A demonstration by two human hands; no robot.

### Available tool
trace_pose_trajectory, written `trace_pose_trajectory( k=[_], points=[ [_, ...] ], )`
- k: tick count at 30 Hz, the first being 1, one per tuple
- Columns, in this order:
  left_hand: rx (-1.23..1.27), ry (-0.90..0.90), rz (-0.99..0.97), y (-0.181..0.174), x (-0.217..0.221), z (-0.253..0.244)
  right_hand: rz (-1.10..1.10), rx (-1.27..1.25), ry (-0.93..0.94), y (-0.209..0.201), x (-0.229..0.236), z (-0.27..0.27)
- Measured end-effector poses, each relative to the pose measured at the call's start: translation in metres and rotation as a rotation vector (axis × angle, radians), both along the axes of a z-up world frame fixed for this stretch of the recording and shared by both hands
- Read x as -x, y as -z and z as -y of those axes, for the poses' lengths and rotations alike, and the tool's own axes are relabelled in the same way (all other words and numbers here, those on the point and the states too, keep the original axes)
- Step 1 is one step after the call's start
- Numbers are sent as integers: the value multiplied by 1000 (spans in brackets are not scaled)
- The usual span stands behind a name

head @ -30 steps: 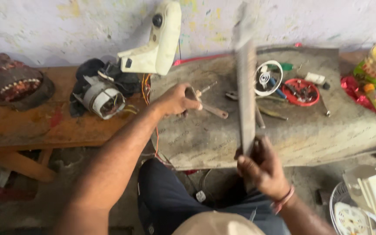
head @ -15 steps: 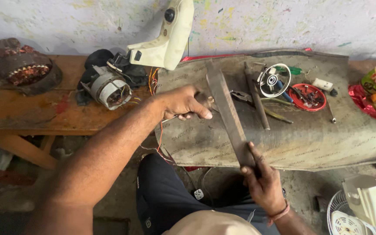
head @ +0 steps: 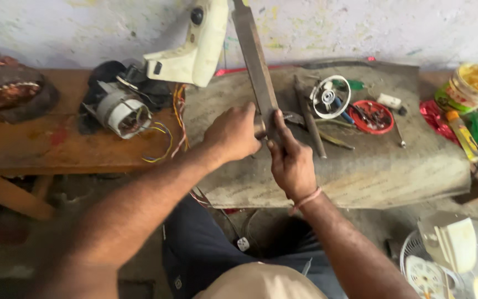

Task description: The person files a cylindrical metal component, likely a fan motor shaft, using a metal file. They repeatedly rotate the part and file different sections of the shaft, occasionally checking the fit with a circular metal housing. The person works at a cluttered wooden workbench with various tools and disassembled motor parts visible.

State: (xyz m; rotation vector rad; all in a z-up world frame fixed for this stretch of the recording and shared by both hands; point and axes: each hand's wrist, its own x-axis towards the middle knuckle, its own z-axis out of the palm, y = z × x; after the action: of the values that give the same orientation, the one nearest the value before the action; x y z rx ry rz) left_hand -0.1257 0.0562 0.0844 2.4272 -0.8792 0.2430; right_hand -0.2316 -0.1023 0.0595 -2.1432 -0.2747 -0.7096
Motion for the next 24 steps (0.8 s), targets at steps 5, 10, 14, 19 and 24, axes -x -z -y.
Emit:
trace_pose_trajectory(
  k=[5,10,14,19,24],
  points=[
    [35,-214,305,16,3,-12,-40,54,-35,36,59,-2],
    [76,-159,598,68,-24,-6,-163,112,82,64,30,-5],
    [151,-138,581,82,-38,3,-10,193,141,45,-47,-9],
    [309,-160,385,96,-45,0,-169,267,132,60,-4,-6],
    [275,-192,121,97,-60,1,-207,263,131,65,32,3]
  ],
)
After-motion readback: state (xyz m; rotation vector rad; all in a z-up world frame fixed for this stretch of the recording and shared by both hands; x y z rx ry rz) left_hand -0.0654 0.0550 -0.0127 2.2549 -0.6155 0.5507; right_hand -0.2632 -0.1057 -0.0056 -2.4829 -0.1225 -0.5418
